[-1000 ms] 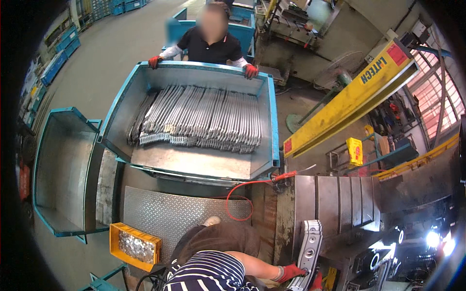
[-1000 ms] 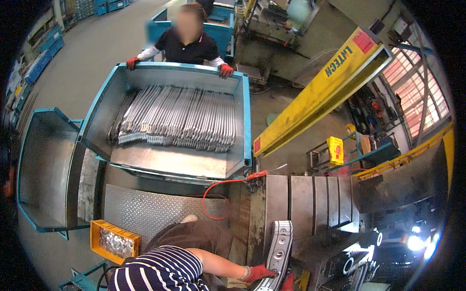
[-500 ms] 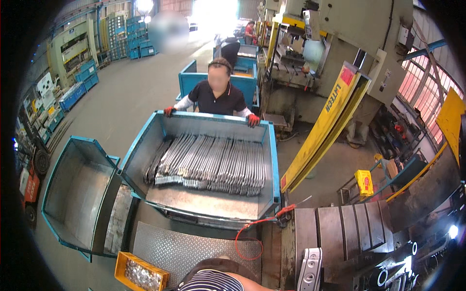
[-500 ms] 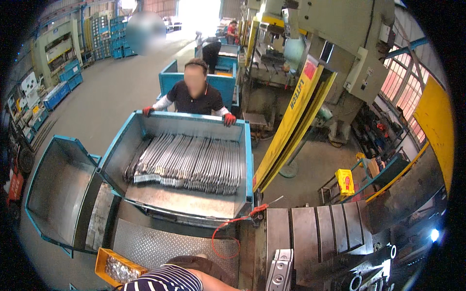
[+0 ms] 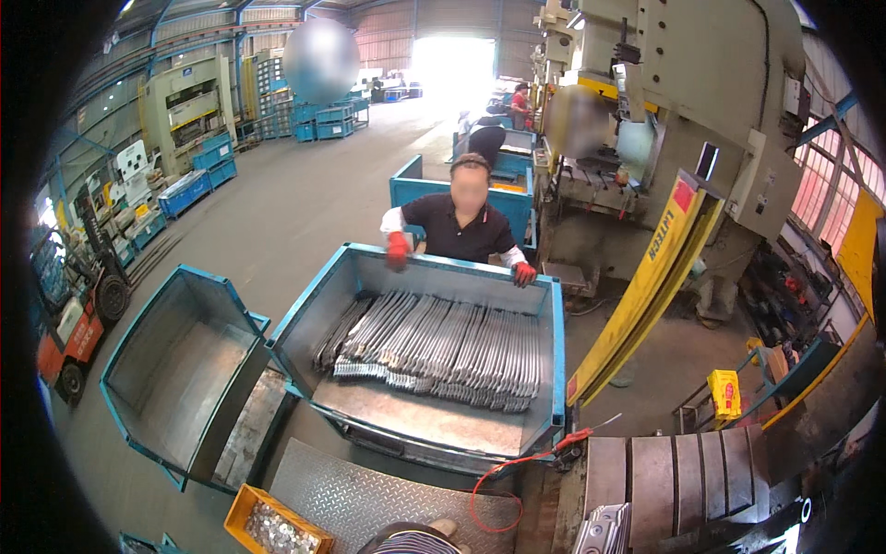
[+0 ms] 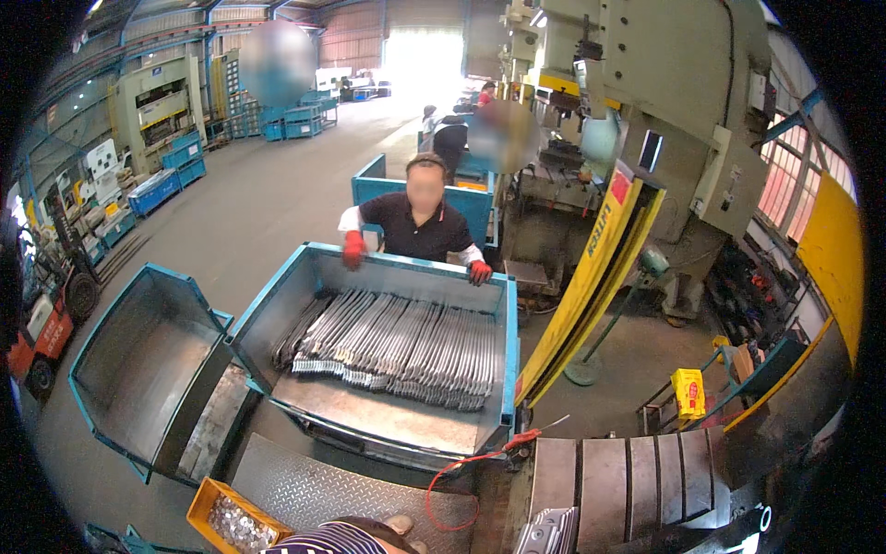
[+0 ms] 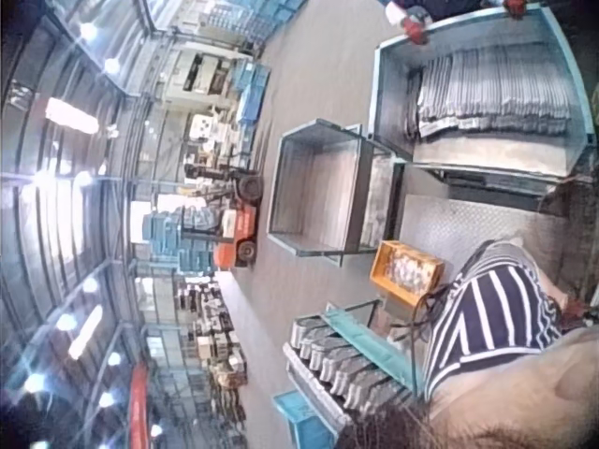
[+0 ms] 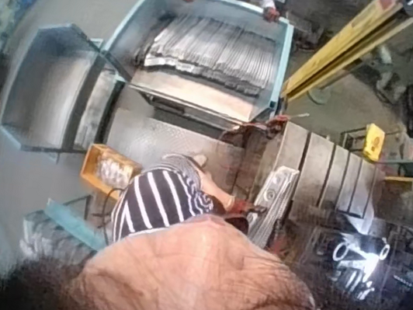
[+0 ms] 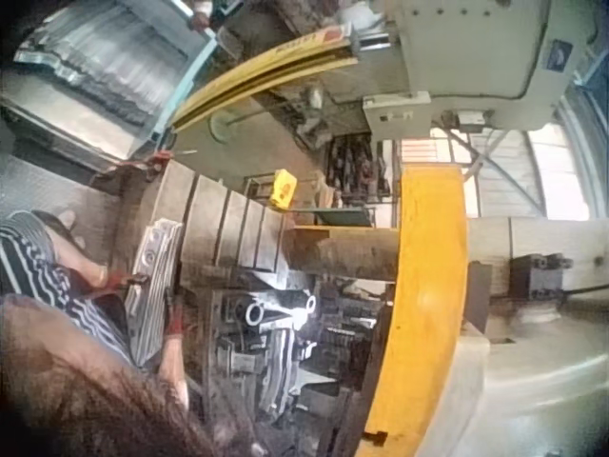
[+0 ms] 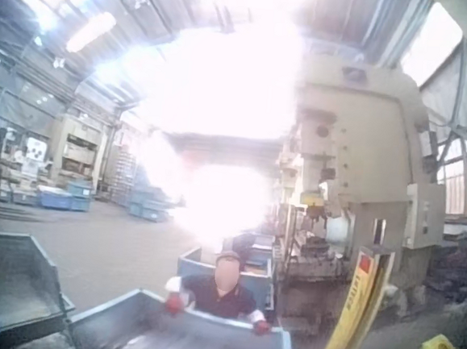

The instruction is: The person places metal parts into a press machine, presses the control buttons to stamp them, and removes the finished pieces. The person then stacks the processed metal parts into a large bin and helps a coworker move the container.

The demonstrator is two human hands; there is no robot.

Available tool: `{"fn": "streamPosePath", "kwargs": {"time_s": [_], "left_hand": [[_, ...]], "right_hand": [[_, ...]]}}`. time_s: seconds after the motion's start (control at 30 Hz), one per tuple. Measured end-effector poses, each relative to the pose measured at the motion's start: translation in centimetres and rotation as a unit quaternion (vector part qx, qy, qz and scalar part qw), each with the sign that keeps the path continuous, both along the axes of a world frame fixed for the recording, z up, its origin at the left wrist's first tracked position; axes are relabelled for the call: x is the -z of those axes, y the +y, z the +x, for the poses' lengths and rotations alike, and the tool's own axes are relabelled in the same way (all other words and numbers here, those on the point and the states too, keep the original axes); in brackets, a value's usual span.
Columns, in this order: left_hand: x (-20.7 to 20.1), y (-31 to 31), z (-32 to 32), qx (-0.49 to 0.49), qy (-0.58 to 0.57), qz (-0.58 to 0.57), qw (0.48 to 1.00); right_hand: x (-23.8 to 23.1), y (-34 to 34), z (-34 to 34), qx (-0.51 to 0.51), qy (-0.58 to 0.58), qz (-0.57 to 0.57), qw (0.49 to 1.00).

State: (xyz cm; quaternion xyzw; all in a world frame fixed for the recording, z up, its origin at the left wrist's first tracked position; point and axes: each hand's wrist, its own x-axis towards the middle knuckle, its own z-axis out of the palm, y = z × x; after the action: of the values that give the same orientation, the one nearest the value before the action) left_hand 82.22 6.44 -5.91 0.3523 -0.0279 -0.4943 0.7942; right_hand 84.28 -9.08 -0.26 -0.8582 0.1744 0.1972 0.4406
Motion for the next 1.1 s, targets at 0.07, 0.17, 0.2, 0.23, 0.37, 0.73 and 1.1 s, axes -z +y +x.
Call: {"fn": "streamPosePath", "kwargs": {"time_s": [0.07, 0.17, 0.2, 0.23, 0.37, 0.73, 1.1], "left_hand": [[-0.5, 0.7, 0.0, -0.010, 0.016, -0.006, 1.000], [-1.3, 1.8, -0.2, -0.022, 0.038, -0.017, 0.999], [-1.6, 2.3, -0.4, -0.027, 0.047, -0.022, 0.998], [-1.9, 2.7, -0.4, -0.031, 0.055, -0.028, 0.998], [-3.5, 5.0, -0.6, -0.046, 0.092, -0.058, 0.993], [-6.7, 19.1, 0.4, -0.085, 0.299, -0.166, 0.936], [-2.2, 52.0, 8.1, -0.257, 0.293, 0.028, 0.920]], "right_hand": [[-0.3, -0.1, -0.2, -0.002, 0.001, -0.009, 1.000], [-0.7, -0.2, -0.5, -0.002, 0.001, -0.023, 1.000], [-0.7, -0.3, -0.6, -0.002, 0.003, -0.028, 1.000], [-0.7, -0.3, -0.8, -0.004, 0.003, -0.034, 0.999], [-1.1, -1.5, -1.7, -0.005, 0.002, -0.058, 0.998], [-4.9, 5.2, 3.8, -0.131, -0.196, -0.157, 0.959], [-0.6, 45.0, 15.4, -0.206, -0.138, -0.017, 0.969]]}}
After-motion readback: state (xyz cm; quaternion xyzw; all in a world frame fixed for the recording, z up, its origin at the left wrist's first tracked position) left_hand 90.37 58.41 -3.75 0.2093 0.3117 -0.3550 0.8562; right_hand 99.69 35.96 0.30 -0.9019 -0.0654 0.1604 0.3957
